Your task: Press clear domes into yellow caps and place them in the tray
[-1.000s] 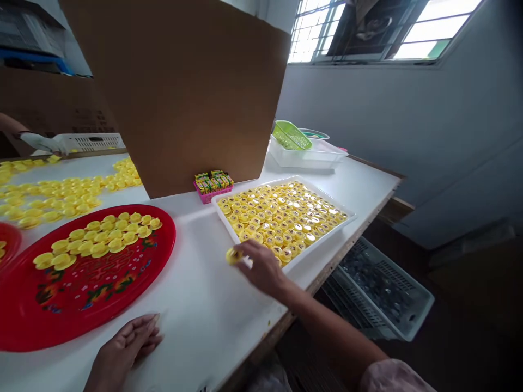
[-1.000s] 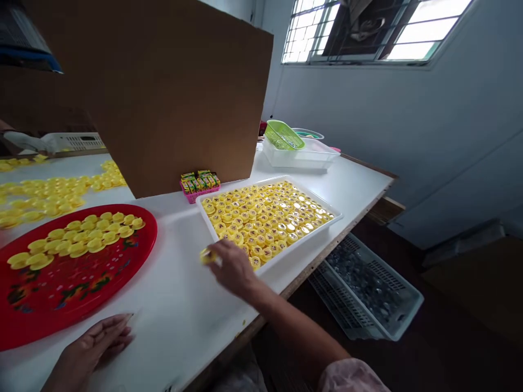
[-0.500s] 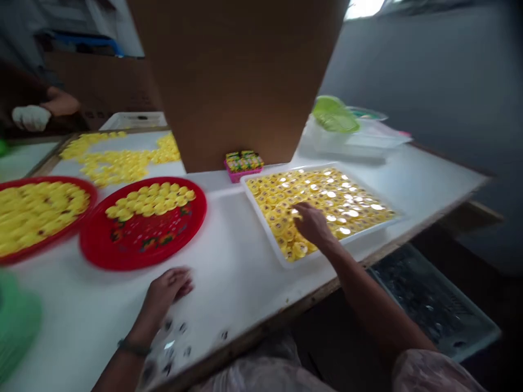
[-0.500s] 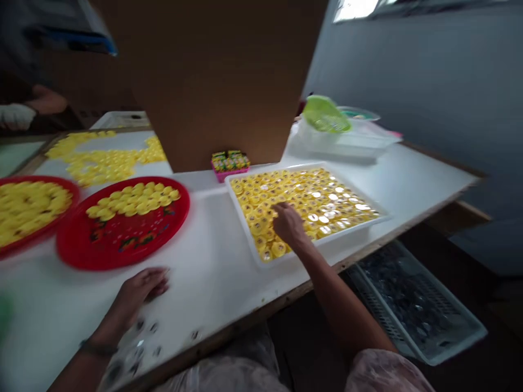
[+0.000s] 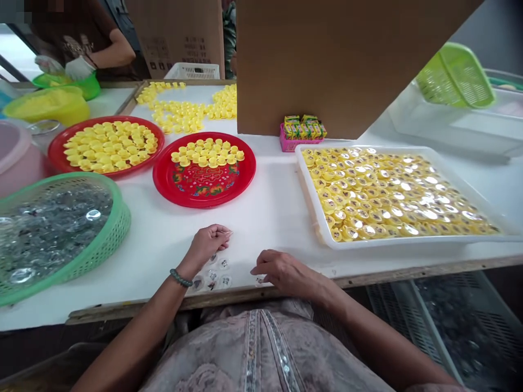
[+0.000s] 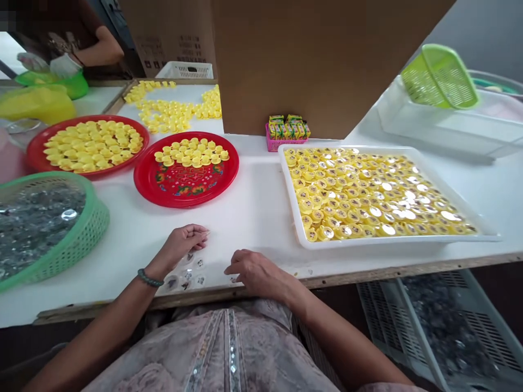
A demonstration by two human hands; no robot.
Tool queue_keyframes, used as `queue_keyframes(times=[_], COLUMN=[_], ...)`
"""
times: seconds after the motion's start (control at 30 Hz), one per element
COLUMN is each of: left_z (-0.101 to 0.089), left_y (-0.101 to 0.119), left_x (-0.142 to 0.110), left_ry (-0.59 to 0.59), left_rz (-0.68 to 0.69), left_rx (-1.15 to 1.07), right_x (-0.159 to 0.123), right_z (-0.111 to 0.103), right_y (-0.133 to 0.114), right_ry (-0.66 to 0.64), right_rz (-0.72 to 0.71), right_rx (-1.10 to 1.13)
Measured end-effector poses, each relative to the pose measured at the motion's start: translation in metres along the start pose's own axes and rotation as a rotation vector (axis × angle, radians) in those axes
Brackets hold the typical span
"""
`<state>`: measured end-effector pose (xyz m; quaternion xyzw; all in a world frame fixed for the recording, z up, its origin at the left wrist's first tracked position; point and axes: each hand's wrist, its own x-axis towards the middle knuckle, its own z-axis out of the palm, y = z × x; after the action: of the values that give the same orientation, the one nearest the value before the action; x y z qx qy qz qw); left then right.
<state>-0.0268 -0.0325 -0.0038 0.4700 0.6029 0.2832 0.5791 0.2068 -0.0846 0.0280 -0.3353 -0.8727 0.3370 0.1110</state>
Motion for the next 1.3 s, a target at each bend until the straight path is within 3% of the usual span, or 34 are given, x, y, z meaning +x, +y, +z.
queue_keyframes(times=[0.13,0.23,0.5,0.63,0.77,0.9,1.03,1.13,1.2,1.3], left_z=[-0.001,0.001,-0.002,0.007,0.022,0.033,0.037,0.037,0.036,0.032], left_y=[-0.003,-0.004,0.002,0.007,0.005,0.0,0.005,0.013,0.016,0.021], left_x=[-0.01,-0.013,-0.019,-0.027,-0.033,-0.032,-0.028,-0.029,-0.029,-0.026], left_ry=[0.006,-0.001,0.076,0.071,-0.077,-0.197,-0.092,-0.013,0.019,0.036], left_rz=[0.01,0.045,0.143,0.209,0.241,0.238,0.199,0.225,0.236,0.216], left_rx=[0.018,0.035,0.196,0.342,0.374,0.189,-0.111,-0.217,-0.241,-0.27], right_x=[0.0,0.005,0.031,0.035,0.028,0.025,0.032,0.04,0.043,0.044], right_z=[-0.003,0.002,0.023,0.024,0.024,0.026,0.025,0.023,0.023,0.021], right_y=[0.002,-0.001,0.011,0.014,0.007,0.005,0.006,0.005,0.004,0.001], right_ry=[-0.15,-0.193,0.018,0.06,0.101,0.283,0.495,0.609,0.641,0.62], right_rz=[-0.033,-0.035,0.15,0.241,0.301,0.33,0.348,0.328,0.306,0.236], right_rx=[-0.004,-0.018,-0.238,-0.301,-0.115,0.258,0.673,0.919,0.949,0.688])
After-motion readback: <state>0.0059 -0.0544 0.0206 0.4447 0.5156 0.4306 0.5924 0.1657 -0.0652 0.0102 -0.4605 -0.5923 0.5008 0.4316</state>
